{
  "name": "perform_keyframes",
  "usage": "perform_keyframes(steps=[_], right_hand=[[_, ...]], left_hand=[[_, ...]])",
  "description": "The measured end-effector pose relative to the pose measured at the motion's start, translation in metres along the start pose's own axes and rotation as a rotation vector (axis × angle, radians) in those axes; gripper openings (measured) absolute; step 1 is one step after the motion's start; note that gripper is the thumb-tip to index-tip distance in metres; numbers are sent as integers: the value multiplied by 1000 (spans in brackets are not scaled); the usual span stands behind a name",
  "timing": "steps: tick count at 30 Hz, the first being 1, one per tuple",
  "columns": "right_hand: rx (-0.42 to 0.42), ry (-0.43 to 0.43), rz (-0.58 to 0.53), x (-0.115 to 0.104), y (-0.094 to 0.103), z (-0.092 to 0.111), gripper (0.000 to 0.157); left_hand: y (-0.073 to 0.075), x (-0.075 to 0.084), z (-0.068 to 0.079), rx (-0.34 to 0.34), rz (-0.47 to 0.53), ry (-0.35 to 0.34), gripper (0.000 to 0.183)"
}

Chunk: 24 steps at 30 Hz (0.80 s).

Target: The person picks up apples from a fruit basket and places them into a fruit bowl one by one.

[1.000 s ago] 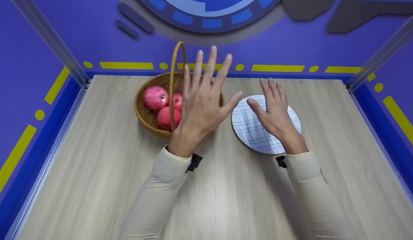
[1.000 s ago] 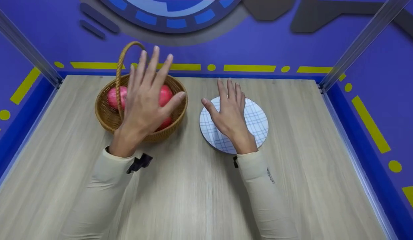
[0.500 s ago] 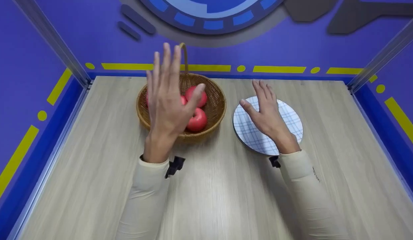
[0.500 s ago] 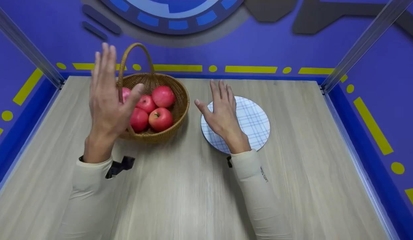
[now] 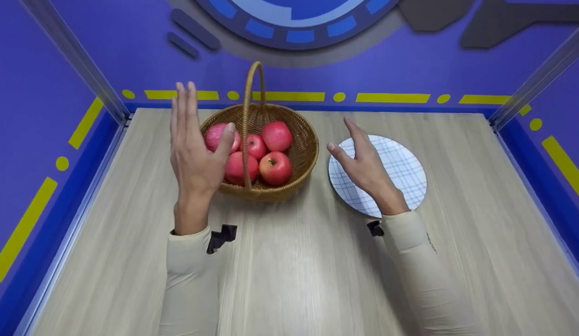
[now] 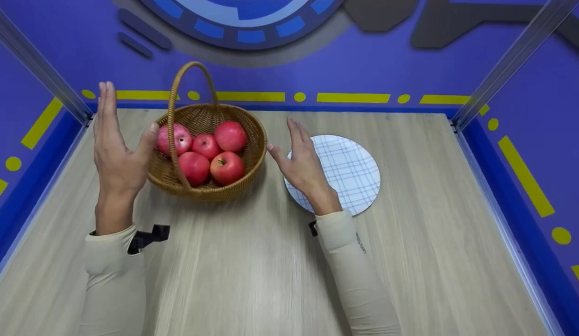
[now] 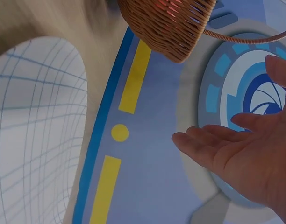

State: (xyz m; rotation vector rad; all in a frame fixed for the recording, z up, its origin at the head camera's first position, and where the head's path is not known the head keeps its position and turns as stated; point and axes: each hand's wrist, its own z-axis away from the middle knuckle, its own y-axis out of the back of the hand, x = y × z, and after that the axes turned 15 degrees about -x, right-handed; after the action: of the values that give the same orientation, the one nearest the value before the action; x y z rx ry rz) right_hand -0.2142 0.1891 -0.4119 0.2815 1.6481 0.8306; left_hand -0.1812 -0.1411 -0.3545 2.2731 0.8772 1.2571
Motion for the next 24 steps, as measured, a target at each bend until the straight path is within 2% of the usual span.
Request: perform_keyframes(steps=[10, 20, 24], right_hand=[[9, 32, -148, 6, -16, -7, 78], [-22, 15, -236, 7, -27, -10, 74], [-30, 12, -263, 6, -33, -14, 71]], left_hand=[[0, -38, 20, -54, 85, 133, 86], [-8, -67, 29, -125, 195, 208, 88], [-11, -78, 34, -134, 265, 272, 80]])
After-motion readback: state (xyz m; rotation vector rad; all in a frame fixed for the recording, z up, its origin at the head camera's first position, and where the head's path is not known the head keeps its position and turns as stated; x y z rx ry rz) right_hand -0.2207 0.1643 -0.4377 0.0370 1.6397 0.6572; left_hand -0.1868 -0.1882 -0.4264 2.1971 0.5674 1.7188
